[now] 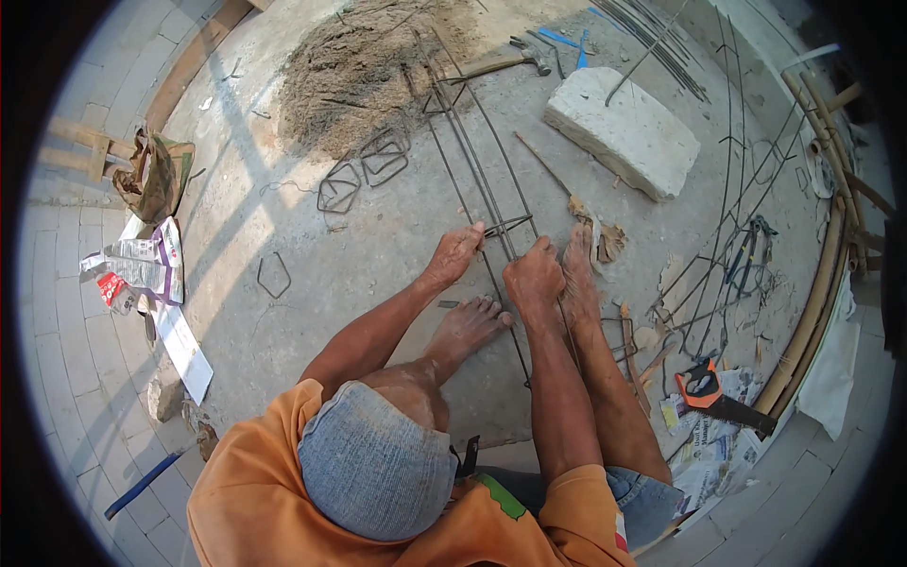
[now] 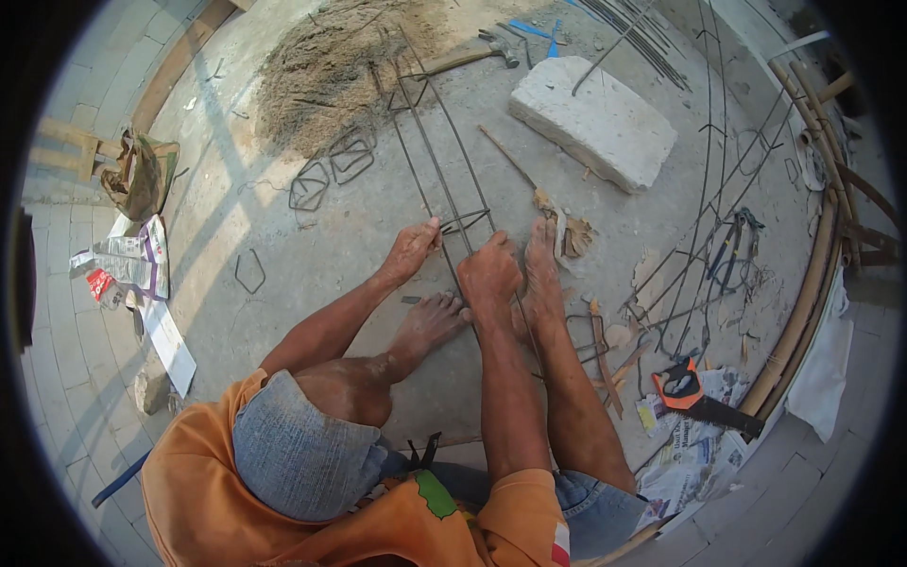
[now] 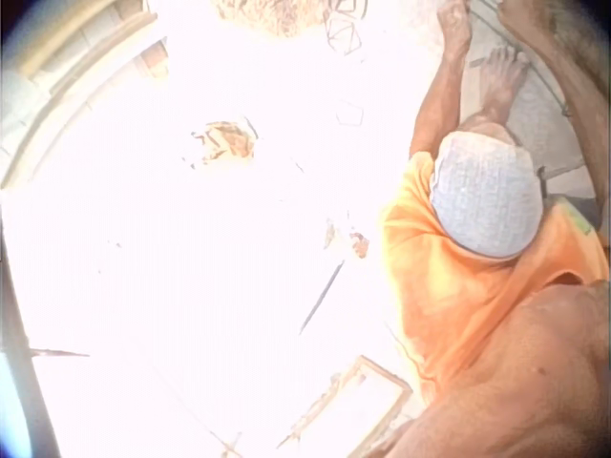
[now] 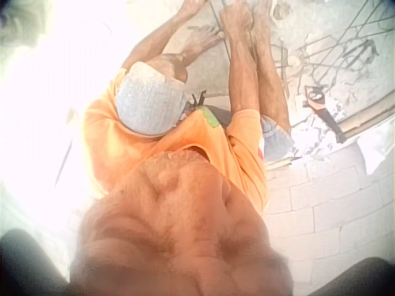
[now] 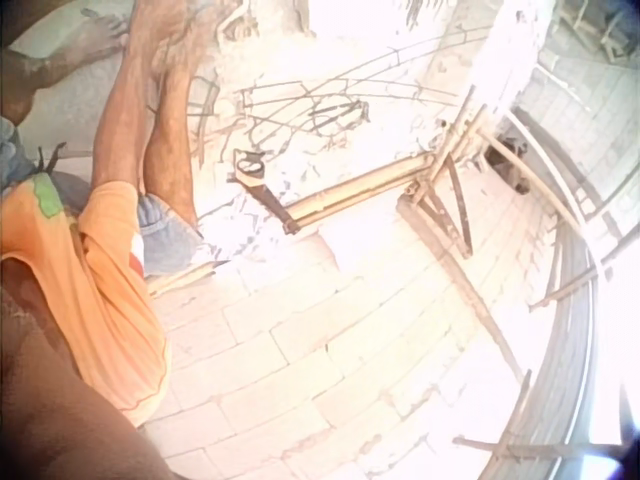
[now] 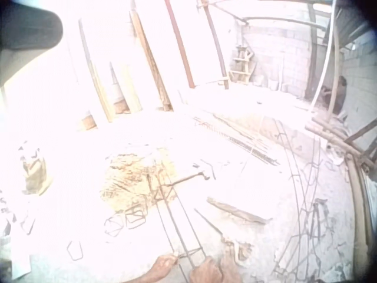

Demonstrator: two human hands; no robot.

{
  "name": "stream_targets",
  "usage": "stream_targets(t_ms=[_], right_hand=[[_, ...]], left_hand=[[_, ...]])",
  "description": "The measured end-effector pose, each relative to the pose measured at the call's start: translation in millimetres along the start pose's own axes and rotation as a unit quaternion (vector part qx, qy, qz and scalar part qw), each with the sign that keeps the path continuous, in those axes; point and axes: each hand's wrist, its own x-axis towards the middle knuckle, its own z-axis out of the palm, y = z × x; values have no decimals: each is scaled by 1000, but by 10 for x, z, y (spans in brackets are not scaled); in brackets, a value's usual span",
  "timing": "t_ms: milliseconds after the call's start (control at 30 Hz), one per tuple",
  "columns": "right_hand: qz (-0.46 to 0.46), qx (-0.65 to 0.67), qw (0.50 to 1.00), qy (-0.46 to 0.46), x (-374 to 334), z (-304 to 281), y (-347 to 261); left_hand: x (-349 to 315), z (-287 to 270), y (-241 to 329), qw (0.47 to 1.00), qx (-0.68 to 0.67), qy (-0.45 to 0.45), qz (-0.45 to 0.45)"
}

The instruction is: The person assembles a rebar cage by positioning metal rods and securing them with wire ties.

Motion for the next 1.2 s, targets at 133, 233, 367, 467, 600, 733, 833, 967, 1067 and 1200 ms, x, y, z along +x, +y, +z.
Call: stream_targets(t_ms=[133,233,367,467,600,733,833,967,1067,1200], right_hand=[[8,0,1000,-7,-25,-19,-118],[17,-13,1000,3,-54,23,-97],[22,-29,999,5,-58,57,-95],[15,-27,999,-8,-29,60,-58],[37,17,995,-97,19,-69,-120],[-9,2,995,-102,-1,-541,-302],[-43,91,977,-187,-33,-715,-356],[-68,-16,989,-127,-6,-501,-260],[-64,-69,993,-76,-6,-310,-122],[-26,11,991,-129,7,-571,-350]], left_hand=[[33,-147,89,999,36,-25,21],[46,-211,225,989,135,-54,-29],[44,-296,508,948,298,-111,-8],[2,-309,685,943,309,-124,-27],[112,-377,535,956,249,-154,-9],[241,-158,416,986,153,-72,-2],[146,-198,301,969,207,-4,132],[190,44,142,941,211,140,225],[203,302,-120,933,190,194,237],[251,304,-151,933,244,158,213]])
